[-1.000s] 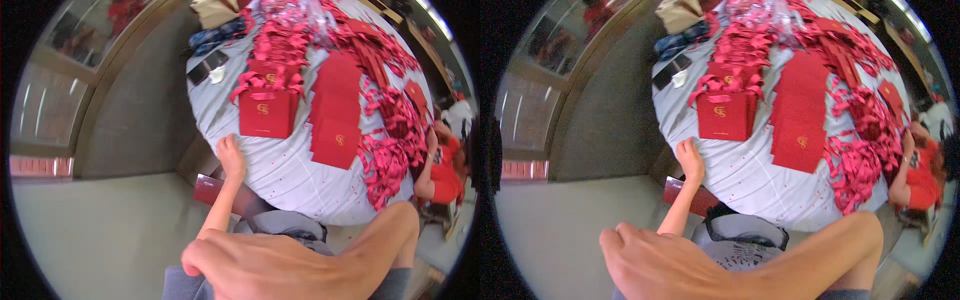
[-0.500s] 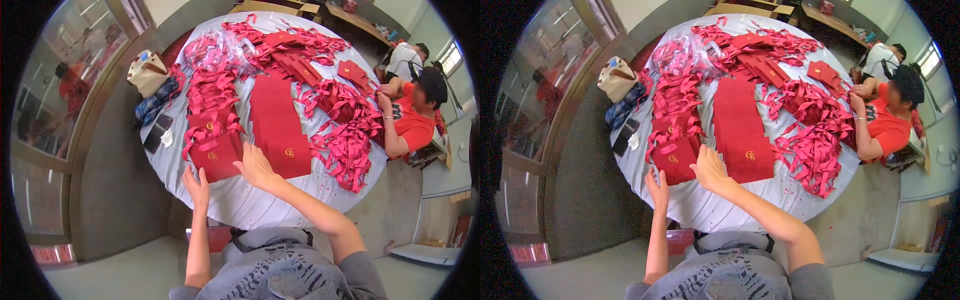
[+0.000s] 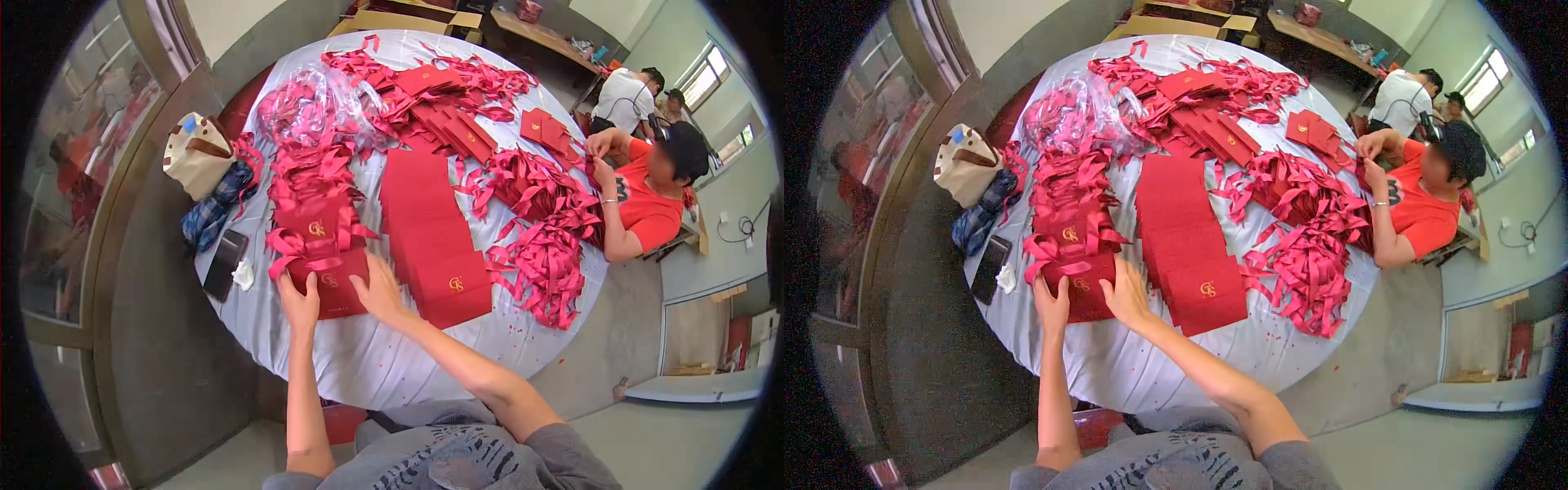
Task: The person attaches ribbon handles to paper gift bags by hand, threading ribbon strips through the slots and stacking the assembled bags on the table.
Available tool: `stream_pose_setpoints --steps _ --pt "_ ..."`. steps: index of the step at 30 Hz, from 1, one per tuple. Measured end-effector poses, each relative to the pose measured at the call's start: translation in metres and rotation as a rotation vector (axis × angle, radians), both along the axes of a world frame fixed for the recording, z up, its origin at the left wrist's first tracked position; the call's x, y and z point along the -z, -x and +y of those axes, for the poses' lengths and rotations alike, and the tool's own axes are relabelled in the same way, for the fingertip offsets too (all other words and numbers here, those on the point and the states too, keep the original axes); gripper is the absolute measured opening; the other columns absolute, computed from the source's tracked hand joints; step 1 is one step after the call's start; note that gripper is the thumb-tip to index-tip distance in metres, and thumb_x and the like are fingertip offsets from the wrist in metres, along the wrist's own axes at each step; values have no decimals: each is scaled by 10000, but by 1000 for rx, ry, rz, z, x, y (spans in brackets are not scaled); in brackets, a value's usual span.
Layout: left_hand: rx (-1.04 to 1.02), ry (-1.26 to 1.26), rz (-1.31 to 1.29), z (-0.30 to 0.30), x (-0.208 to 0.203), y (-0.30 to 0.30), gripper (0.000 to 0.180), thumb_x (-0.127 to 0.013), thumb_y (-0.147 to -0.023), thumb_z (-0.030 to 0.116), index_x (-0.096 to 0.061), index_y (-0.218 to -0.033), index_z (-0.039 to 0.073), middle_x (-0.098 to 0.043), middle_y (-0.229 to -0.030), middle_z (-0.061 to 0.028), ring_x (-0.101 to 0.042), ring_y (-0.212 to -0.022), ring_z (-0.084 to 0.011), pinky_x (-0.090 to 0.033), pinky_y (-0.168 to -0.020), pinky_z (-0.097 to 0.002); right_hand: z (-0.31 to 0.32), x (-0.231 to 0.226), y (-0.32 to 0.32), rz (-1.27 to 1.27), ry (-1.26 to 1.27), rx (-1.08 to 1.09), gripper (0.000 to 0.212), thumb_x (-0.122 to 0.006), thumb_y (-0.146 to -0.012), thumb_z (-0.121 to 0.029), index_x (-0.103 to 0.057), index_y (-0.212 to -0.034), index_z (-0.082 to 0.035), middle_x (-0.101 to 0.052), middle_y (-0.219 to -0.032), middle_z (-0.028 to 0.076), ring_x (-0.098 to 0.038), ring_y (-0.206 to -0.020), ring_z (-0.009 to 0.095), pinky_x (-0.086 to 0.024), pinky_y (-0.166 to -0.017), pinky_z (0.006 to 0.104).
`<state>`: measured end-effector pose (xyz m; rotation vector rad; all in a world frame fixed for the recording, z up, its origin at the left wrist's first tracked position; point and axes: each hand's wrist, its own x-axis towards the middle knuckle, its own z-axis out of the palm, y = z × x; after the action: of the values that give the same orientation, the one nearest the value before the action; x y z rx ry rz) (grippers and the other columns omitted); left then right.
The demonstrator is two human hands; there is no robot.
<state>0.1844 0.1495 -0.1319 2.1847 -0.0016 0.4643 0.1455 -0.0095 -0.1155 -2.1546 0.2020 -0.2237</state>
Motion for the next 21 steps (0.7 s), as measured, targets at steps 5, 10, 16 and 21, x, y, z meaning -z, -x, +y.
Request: stream_pose_setpoints --steps 5,10,16,21 --pt "85 32 136 3 13 -9 540 -678 -771 226 -436 -1165 -54 -495 -1120 -247 -482 -1063 -372 -370 -923 -409 -15 11 -13 -18 -38 -62 712 -643 -799 -258 -281 -1324 57 -337 -1328 259 -336 -1245 376 -298 -1028 397" --pt "153 234 310 10 4 -9 522 -716 -739 242 -475 -1108 -37 -554 -1023 -183 -543 -954 -293 -412 -852 -371 -22 11 -26 -11 -101 -168 816 -689 -756 -293 -248 -1308 114 -312 -1328 305 -307 -1253 418 -264 -1051 413" --pt "241 397 527 15 -17 11 538 -753 -689 129 -478 -1122 -34 -535 -1102 -146 -530 -1002 -214 -416 -869 -335 -14 12 2 1 -82 -115 797 -715 -754 -271 -286 -1308 107 -330 -1345 279 -318 -1274 367 -264 -1053 386" --pt "301 406 376 28 9 46 767 -739 -692 89 -308 -1311 -53 -432 -1254 -166 -461 -1126 -241 -345 -974 -340 1 -1 29 -24 -130 -69 767 -737 -737 -226 -316 -1296 88 -377 -1303 271 -358 -1243 362 -287 -1036 396"
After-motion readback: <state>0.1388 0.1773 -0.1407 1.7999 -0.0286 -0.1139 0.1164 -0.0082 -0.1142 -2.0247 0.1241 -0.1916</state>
